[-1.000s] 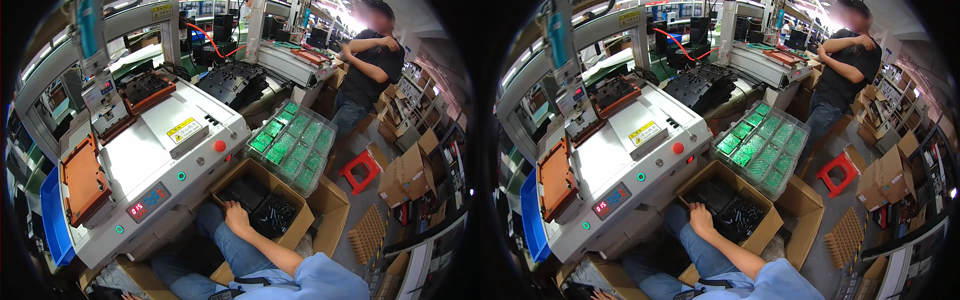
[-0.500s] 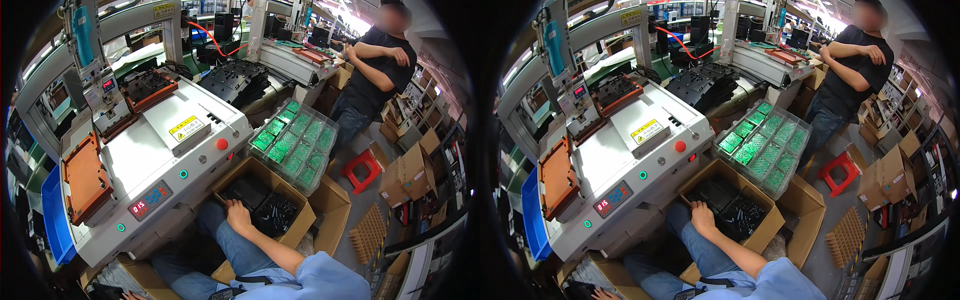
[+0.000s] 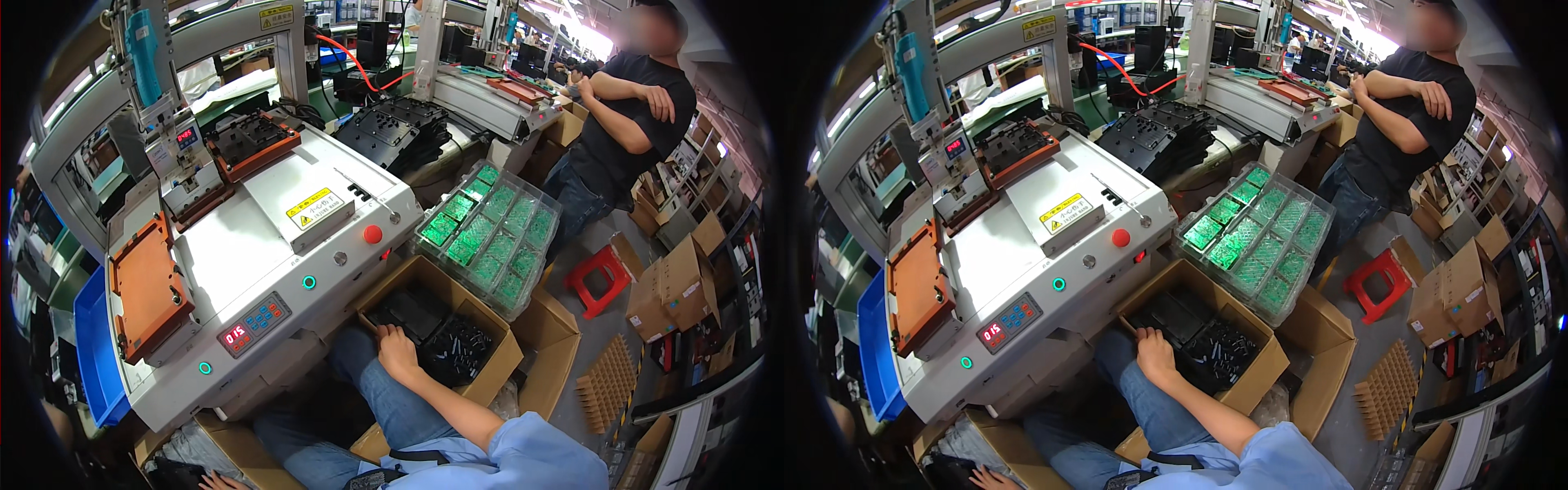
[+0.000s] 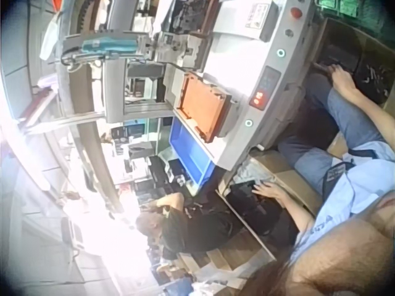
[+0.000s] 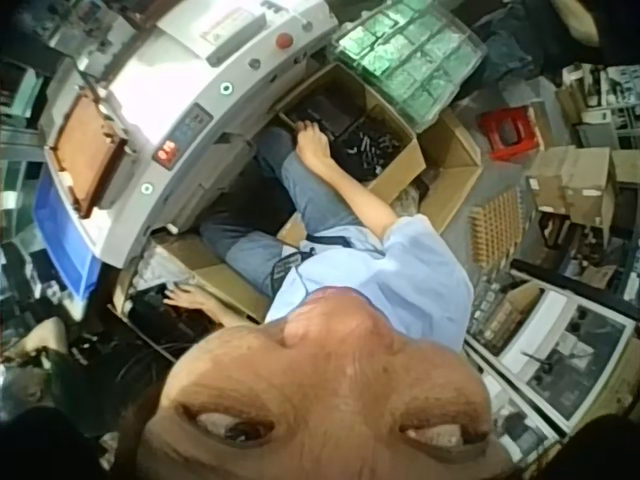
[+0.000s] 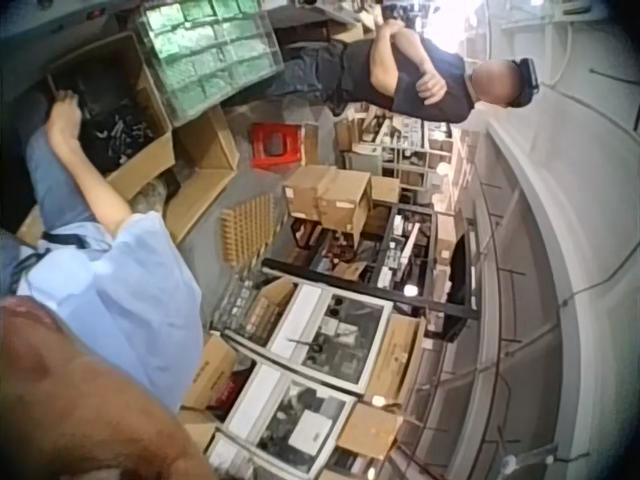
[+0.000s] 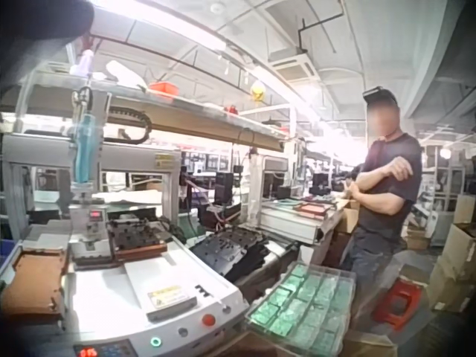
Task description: Operating a machinery station to process electronic components by loading parts into a jig and activating the press buttons.
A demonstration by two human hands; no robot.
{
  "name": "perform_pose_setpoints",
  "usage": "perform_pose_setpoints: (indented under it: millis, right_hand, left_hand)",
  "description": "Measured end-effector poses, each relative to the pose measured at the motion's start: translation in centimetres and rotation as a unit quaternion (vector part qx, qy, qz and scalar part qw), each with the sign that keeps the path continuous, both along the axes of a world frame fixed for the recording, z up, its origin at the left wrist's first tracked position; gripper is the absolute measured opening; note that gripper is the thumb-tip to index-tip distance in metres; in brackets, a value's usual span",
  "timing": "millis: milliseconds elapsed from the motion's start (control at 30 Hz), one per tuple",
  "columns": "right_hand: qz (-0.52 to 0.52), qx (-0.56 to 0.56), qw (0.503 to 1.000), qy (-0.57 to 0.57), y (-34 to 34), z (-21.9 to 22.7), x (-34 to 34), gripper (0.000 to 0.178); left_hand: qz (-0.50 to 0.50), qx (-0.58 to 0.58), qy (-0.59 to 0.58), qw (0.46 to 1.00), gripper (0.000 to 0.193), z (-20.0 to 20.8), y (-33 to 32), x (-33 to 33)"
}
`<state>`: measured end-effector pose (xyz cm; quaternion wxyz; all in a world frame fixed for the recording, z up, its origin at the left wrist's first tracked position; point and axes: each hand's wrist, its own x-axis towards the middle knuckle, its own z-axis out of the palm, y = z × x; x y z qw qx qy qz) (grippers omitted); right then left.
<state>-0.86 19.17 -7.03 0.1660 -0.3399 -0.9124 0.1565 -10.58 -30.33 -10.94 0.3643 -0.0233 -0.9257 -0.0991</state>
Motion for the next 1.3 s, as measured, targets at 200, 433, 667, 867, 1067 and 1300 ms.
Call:
perform_pose_setpoints:
  millis: [200, 433, 667, 867, 1067, 1300]
  right_hand:
    - [-0.007, -0.005, 1.0, 0.002, 0.1, 0.1, 0.5, 0.018]
    - [0.013, 0.018, 0.999, -0.026, -1.1, -0.4, 0.0, 0.019]
    - [-0.004, 0.034, 0.999, 0.005, 0.6, -0.2, 0.6, 0.019]
    - [0.011, 0.027, 0.998, -0.059, 1.1, -0.7, 0.5, 0.024]
    - [0.015, 0.032, 0.996, -0.086, 0.0, -0.1, 0.3, 0.023]
    - [0.099, 0.036, 0.986, 0.131, 0.7, 0.5, 0.9, 0.029]
  left_hand:
    - [0.117, -0.13, -0.023, 0.984, 0.033, 5.0, -0.1, -0.2]
    - [0.171, -0.058, -0.21, 0.961, 0.046, 3.3, -7.5, -0.4]
    - [0.086, 0.02, -0.093, 0.992, 0.018, 8.6, -0.5, -1.9]
    - [0.032, 0.008, -0.046, 0.998, 0.017, 5.2, -3.5, -1.4]
    - [0.001, 0.047, -0.011, 0.999, 0.013, 7.2, -1.7, 0.2]
    - [-0.153, 0.139, -0.054, 0.977, 0.015, 13.1, 9.5, 5.3]
